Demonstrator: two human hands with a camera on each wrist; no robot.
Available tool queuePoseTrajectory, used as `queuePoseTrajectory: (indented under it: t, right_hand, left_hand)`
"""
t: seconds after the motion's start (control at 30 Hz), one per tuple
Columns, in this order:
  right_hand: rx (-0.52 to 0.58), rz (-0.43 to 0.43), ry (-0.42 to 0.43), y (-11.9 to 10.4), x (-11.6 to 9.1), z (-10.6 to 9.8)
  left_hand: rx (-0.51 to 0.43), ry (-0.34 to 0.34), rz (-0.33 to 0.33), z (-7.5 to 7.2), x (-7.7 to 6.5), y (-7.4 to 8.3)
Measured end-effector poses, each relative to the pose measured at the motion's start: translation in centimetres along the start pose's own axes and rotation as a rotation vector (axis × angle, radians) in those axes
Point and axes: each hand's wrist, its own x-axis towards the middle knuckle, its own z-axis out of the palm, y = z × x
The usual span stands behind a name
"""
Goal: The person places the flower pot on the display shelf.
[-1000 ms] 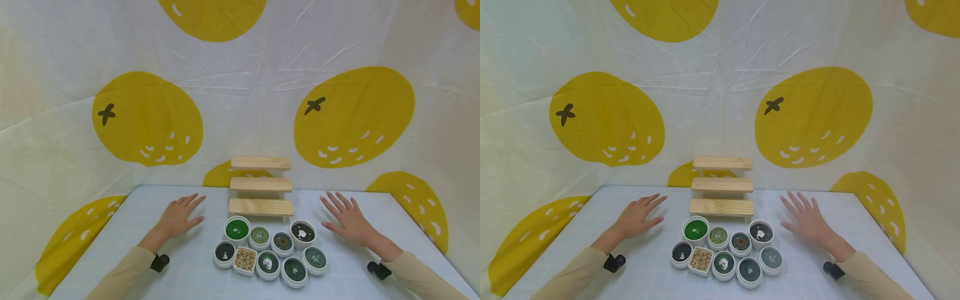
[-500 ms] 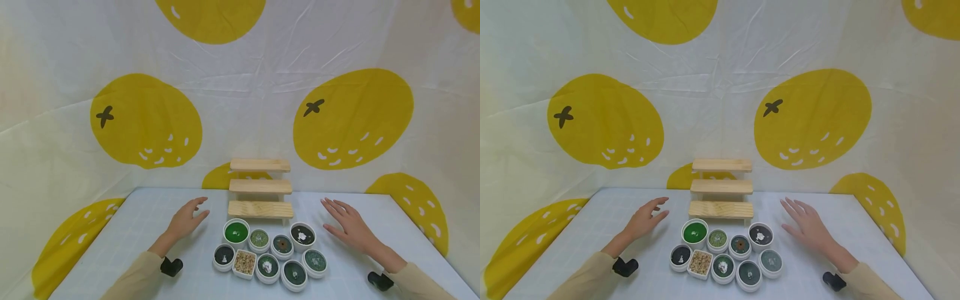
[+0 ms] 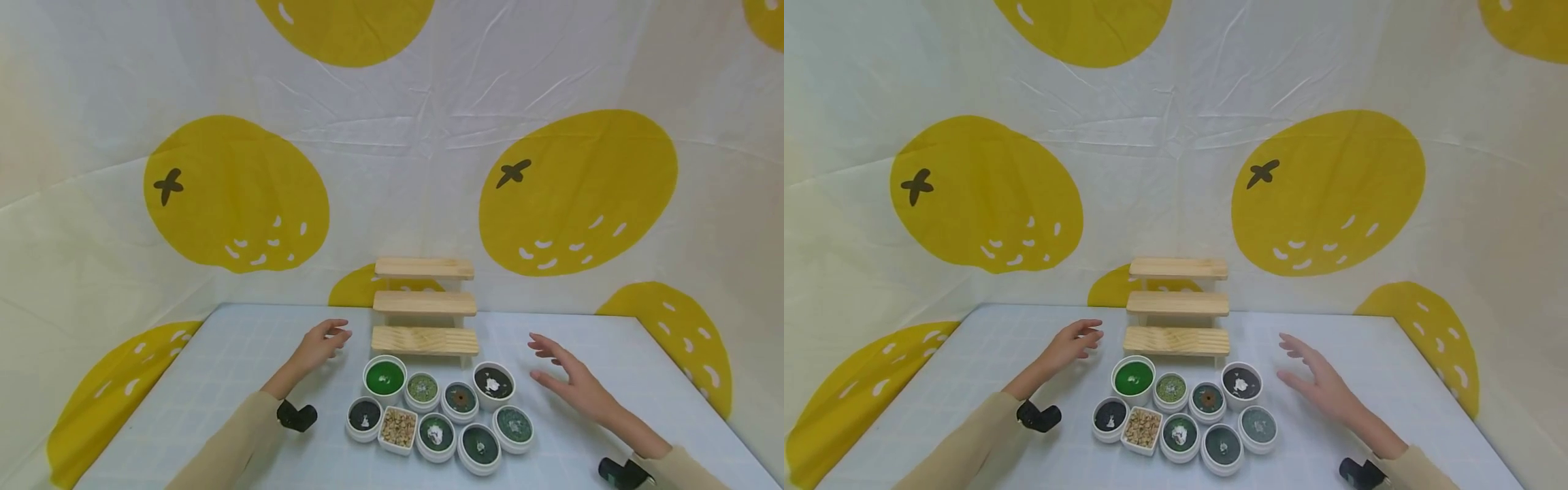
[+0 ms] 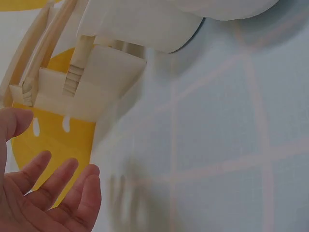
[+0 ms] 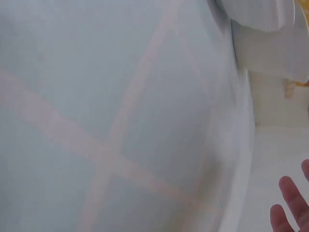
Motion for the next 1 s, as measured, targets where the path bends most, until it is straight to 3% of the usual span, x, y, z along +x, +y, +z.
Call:
queuePoseTrajectory:
  t: [0.23, 0.53, 0.7, 1.0]
  right_hand:
    - [0.07, 0.025, -0.04, -1.0, -0.4, 0.2]
    - [0.234, -0.051, -0.135, -1.2, -1.2, 0.8]
    - [0.307, -0.108, -0.183, -1.1, -1.9, 0.9]
    - [0.456, -0.219, -0.261, -0.8, -2.9, 1.0]
  left_hand:
    - [-0.084, -0.079, -0.024, 0.5, 1.0, 0.2]
    - [-0.109, -0.145, -0.006, 1.4, 1.4, 0.8]
    - [-0.17, -0.182, -0.008, 1.8, 1.8, 0.6]
    - [-0.171, -0.19, -0.034, 2.3, 2.6, 0.2]
